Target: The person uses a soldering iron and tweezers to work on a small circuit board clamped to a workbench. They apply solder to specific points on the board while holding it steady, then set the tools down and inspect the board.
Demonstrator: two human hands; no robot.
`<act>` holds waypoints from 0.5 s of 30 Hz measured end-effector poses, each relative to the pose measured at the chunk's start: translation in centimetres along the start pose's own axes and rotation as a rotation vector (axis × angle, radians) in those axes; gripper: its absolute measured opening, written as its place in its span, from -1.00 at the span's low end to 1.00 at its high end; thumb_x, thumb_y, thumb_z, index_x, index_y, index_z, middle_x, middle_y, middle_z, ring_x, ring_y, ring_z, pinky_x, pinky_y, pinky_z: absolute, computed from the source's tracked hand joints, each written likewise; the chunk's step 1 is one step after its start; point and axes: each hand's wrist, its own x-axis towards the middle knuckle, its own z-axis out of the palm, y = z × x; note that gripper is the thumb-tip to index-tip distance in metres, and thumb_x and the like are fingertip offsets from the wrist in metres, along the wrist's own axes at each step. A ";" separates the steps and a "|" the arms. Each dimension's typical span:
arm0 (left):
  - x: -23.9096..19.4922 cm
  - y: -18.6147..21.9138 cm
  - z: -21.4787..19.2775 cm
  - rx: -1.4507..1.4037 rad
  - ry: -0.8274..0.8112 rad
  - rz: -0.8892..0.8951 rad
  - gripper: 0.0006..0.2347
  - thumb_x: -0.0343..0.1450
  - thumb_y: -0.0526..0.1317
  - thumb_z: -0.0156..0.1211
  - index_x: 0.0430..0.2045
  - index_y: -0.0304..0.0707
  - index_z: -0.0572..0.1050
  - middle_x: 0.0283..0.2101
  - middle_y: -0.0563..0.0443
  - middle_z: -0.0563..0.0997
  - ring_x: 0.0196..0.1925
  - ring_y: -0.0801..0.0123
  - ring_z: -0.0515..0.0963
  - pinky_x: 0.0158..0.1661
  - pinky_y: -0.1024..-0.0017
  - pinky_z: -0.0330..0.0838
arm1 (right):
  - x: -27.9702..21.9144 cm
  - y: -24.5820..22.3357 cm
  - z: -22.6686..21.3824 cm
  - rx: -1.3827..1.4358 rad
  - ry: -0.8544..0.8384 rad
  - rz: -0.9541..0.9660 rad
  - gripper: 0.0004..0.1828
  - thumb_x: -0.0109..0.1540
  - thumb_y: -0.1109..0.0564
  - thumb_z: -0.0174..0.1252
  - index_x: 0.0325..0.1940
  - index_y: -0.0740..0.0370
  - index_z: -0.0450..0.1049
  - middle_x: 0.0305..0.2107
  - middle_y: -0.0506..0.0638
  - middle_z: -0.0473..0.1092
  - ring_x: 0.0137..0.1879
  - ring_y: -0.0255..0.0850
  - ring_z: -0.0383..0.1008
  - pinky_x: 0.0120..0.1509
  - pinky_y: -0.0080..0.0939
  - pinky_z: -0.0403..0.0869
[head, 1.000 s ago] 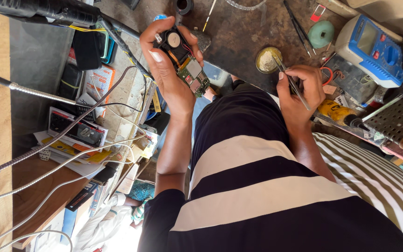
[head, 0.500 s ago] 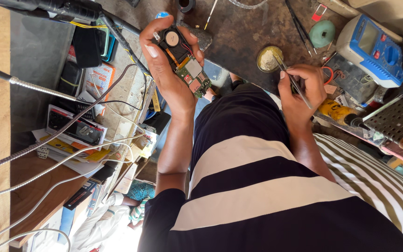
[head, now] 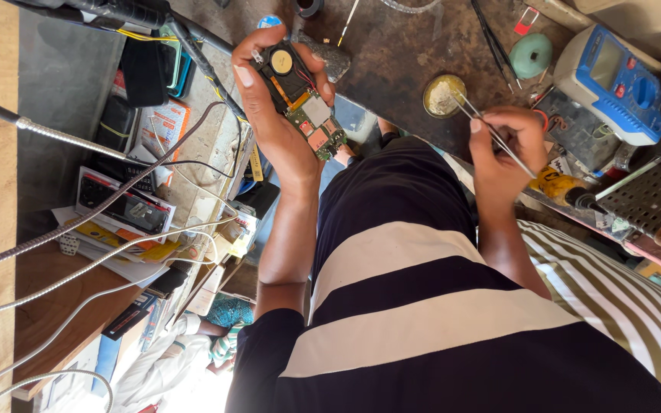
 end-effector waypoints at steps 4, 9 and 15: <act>-0.3 0.6 0.4 -0.036 0.003 -0.030 -0.62 0.71 0.07 -0.24 0.09 -0.29 0.34 -0.25 -0.19 0.51 -0.40 0.30 0.49 -0.34 0.40 0.40 | 0.1 -1.0 -0.8 0.532 -0.038 0.060 -0.82 0.39 0.35 0.26 -0.06 0.33 0.35 -0.21 0.15 0.44 -0.23 -0.24 0.39 -0.08 -0.33 0.39; -1.1 1.3 1.5 -0.100 -0.046 -0.095 -0.61 0.73 0.07 -0.23 0.09 -0.32 0.35 -0.26 -0.18 0.51 -0.42 0.31 0.48 -0.35 0.41 0.39 | 1.1 -3.4 -0.6 1.034 -0.247 0.179 -0.79 0.34 0.27 0.22 -0.10 0.27 0.28 -0.35 0.13 0.42 -0.24 -0.17 0.48 -0.16 -0.23 0.50; -2.6 2.6 2.6 -0.088 -0.099 -0.161 -0.61 0.71 0.07 -0.23 0.12 -0.32 0.32 -0.23 -0.16 0.51 -0.41 0.36 0.48 -0.37 0.46 0.37 | 2.3 -6.5 2.0 1.100 -0.383 0.178 -0.71 0.28 0.31 0.26 -0.09 0.26 0.24 -0.35 0.10 0.36 -0.18 -0.04 0.59 -0.19 -0.08 0.65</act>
